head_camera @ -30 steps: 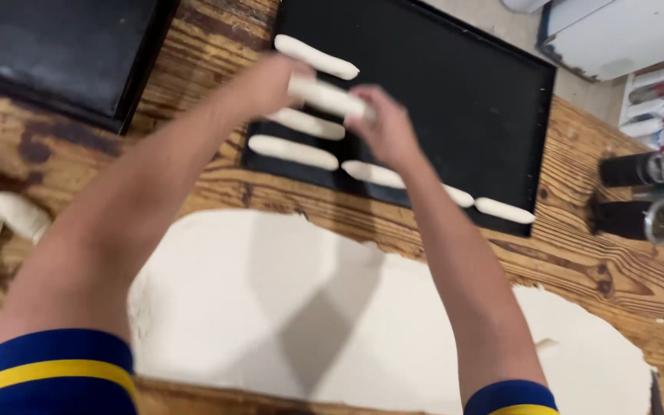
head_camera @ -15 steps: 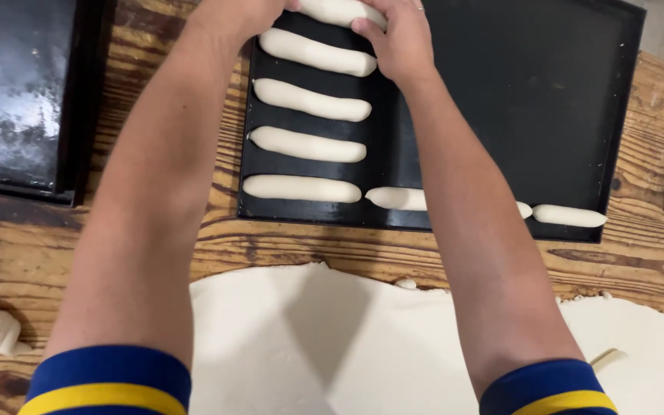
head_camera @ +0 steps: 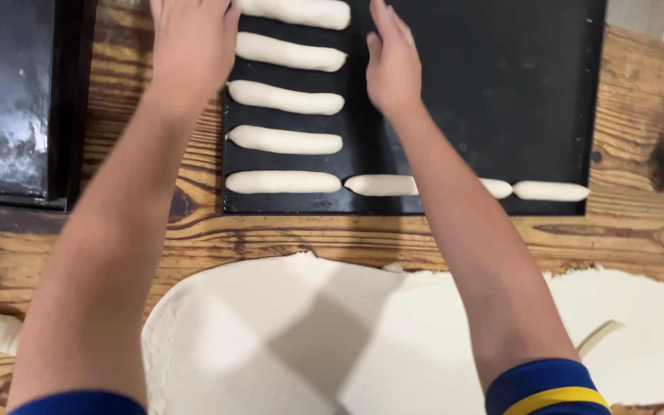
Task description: Shape dough into small rolls and arrange them on a baking tray.
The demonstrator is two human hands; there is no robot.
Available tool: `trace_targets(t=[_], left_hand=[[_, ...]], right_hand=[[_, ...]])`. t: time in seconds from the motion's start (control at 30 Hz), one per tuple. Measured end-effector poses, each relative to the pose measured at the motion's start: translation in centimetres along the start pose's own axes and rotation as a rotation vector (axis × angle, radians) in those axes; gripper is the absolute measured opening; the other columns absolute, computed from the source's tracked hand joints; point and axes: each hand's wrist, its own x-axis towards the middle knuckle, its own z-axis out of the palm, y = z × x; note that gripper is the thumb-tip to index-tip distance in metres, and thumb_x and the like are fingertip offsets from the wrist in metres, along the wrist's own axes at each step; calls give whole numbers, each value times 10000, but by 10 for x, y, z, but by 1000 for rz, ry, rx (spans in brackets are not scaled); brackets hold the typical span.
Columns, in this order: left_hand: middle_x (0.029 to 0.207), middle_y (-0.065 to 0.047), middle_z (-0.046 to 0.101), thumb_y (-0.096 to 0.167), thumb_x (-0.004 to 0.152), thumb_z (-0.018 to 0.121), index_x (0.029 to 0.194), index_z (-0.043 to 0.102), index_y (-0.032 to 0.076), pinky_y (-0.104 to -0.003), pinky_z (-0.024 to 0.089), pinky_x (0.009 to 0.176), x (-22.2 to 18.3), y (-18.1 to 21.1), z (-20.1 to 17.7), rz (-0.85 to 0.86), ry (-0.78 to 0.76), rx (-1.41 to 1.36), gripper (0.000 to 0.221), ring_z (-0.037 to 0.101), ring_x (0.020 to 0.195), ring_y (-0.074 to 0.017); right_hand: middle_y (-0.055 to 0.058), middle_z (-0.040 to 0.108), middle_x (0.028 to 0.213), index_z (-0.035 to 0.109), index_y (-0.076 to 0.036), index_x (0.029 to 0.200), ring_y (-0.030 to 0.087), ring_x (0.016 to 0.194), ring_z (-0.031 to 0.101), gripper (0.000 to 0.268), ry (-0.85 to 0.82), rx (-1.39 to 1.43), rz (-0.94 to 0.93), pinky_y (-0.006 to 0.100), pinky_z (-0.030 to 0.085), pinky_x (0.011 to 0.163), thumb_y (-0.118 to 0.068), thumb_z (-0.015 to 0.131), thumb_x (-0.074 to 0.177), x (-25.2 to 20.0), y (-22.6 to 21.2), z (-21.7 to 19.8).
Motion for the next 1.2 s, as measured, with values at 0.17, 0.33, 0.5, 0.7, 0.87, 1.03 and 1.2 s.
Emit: trace_targets(t=[0.17,0.33,0.5,0.7,0.87,1.03,1.2], left_hand=[[809,-115,560,82,990,657,925,638,44,-483,477,844,-151,69,-32,244,51,-234,78,633,865,-354],[1075,-186,709,96,955,625,1200,685,26,-532,482,997,-341,175,-21,65,-267,-773,262,659,1100,-415],[996,13,750,98,946,624,1251,700,130,-347,564,902,-449,295,-22,79,-613,-1148,316,710,1006,-193],[1059,-99,754,300,1000,579,1257,656,156,-450,576,866,-493,428,8,423,-1108,-842,304,728,1028,-294],[1032,-188,712,201,961,628,1287,623,58,-495,556,881,-537,537,84,440,-965,-806,356,704,1005,-391],[1323,-269,557,210,952,638,1389,535,-48,-528,410,1086,-572,676,148,648,-607,-618,518,499,1298,-446],[1637,-234,349,368,974,603,1605,304,-25,-471,220,1256,-590,737,234,676,-322,-86,802,293,1536,-364]], right_hand=[[274,627,1334,525,37,1412,486,1287,549,450,-14,158,-242,592,439,1091,98,581,969,-183,-61,-67],[146,723,1242,678,-74,1282,360,1221,649,343,-145,251,124,510,504,1037,-49,594,950,-447,-73,-90],[63,782,1138,756,-91,1149,300,1110,722,257,-18,308,179,444,556,989,-67,609,939,-601,-116,-137],[183,716,1198,662,-20,1282,392,1131,667,303,77,396,465,526,533,966,-50,595,988,-722,-69,-192],[152,701,1223,643,-93,1346,376,1188,649,361,116,61,552,515,511,1022,-50,589,991,-824,63,-270],[185,650,1288,593,-53,1392,392,1239,603,382,158,-325,400,537,488,1039,-64,629,1012,-870,157,-363],[25,350,1663,334,-209,1627,294,1544,268,628,-146,-610,273,473,227,1278,-365,566,1065,-866,252,-385]])
